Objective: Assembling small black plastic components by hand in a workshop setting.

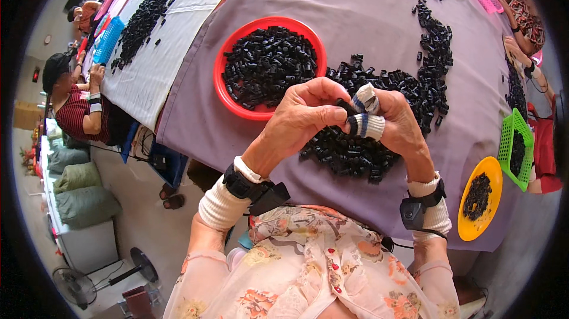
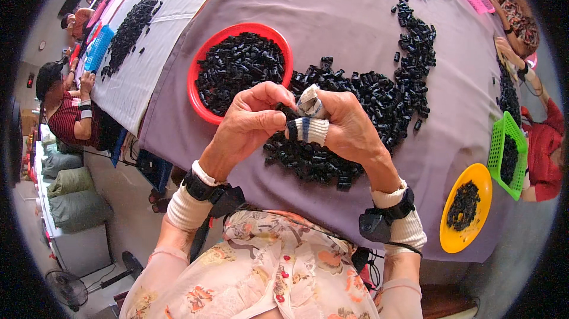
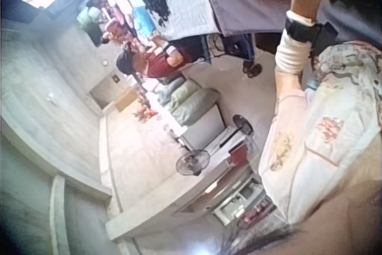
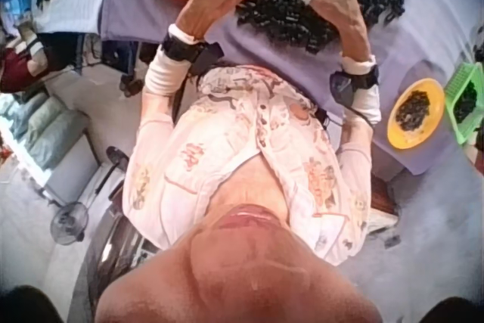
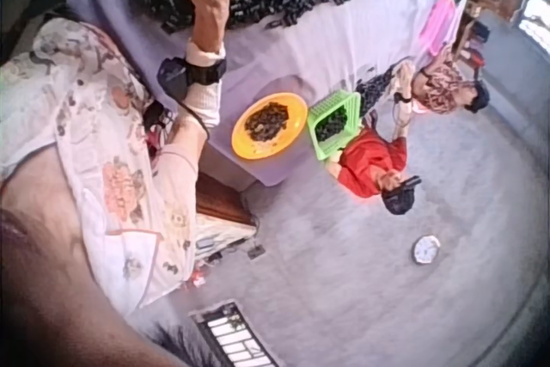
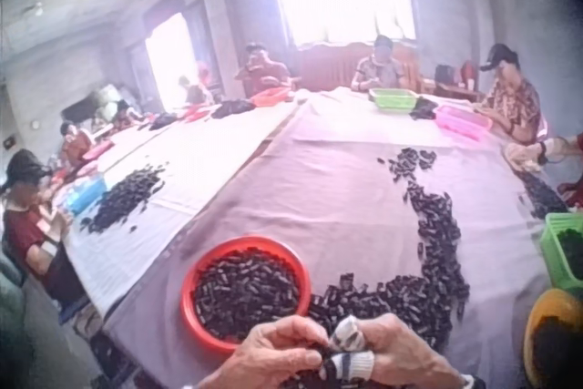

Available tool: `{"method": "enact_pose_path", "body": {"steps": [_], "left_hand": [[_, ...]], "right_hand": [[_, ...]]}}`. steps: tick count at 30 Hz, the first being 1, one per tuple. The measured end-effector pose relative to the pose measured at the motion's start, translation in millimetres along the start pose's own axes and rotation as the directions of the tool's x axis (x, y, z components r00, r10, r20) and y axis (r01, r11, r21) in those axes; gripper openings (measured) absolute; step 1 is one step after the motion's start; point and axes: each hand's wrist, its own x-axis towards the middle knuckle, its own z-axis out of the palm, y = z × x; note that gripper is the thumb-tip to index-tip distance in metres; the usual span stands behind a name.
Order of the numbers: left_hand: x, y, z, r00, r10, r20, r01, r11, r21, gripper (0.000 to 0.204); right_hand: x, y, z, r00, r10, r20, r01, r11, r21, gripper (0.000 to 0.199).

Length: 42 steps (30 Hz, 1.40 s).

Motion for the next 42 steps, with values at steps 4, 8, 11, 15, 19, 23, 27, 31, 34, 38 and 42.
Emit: {"method": "enact_pose_path", "body": {"steps": [4,8,11,15,19,23,27,31,34,38,42], "left_hand": [[-1,2,-1,0.998,0.059,0.001,-0.059,0.998,-0.001,0.02],[-1,0,-3,0.997,0.073,0.011,-0.072,0.997,-0.04,0.019],[-5,-1,-5,0.998,0.065,-0.001,-0.065,0.996,-0.068,0.02],[-6,-6,-8,0.997,0.063,-0.038,-0.066,0.994,-0.082,0.024],[-11,-6,-11,0.995,0.092,-0.041,-0.096,0.991,-0.097,0.022],[-19,-5,-13,0.993,0.094,-0.077,-0.1,0.992,-0.077,0.021],[-24,-5,-17,0.988,0.098,-0.121,-0.11,0.989,-0.1,0.022],[-33,-4,-16,0.988,0.1,-0.115,-0.104,0.994,-0.033,0.023],[-38,-3,-19,0.992,0.103,-0.075,-0.1,0.994,0.048,0.023],[-45,2,-29,0.994,0.054,-0.092,-0.056,0.998,-0.021,0.026],[-47,10,-43,0.986,0.072,-0.148,-0.076,0.997,-0.025,0.031]], "right_hand": [[2,-3,7,1.0,0.003,0.008,-0.003,0.997,0.079,0.024],[1,-9,8,0.991,0.132,0.034,-0.136,0.973,0.185,0.019],[3,-14,14,0.99,0.141,0.026,-0.144,0.978,0.151,0.016],[2,-17,20,0.989,0.143,-0.044,-0.13,0.966,0.224,0.013],[2,-16,27,0.99,0.13,-0.046,-0.113,0.956,0.27,0.01],[2,-8,36,0.994,0.09,-0.058,-0.073,0.969,0.237,0.009],[2,-7,43,0.983,0.139,-0.116,-0.117,0.976,0.182,0.011],[-2,-8,49,0.974,0.182,-0.135,-0.152,0.967,0.206,0.013],[-5,-7,55,0.98,0.137,-0.146,-0.101,0.969,0.227,0.012],[-13,-3,53,0.967,0.208,-0.148,-0.174,0.961,0.213,0.01],[-22,-1,46,0.946,0.261,-0.192,-0.215,0.949,0.23,0.01]]}}
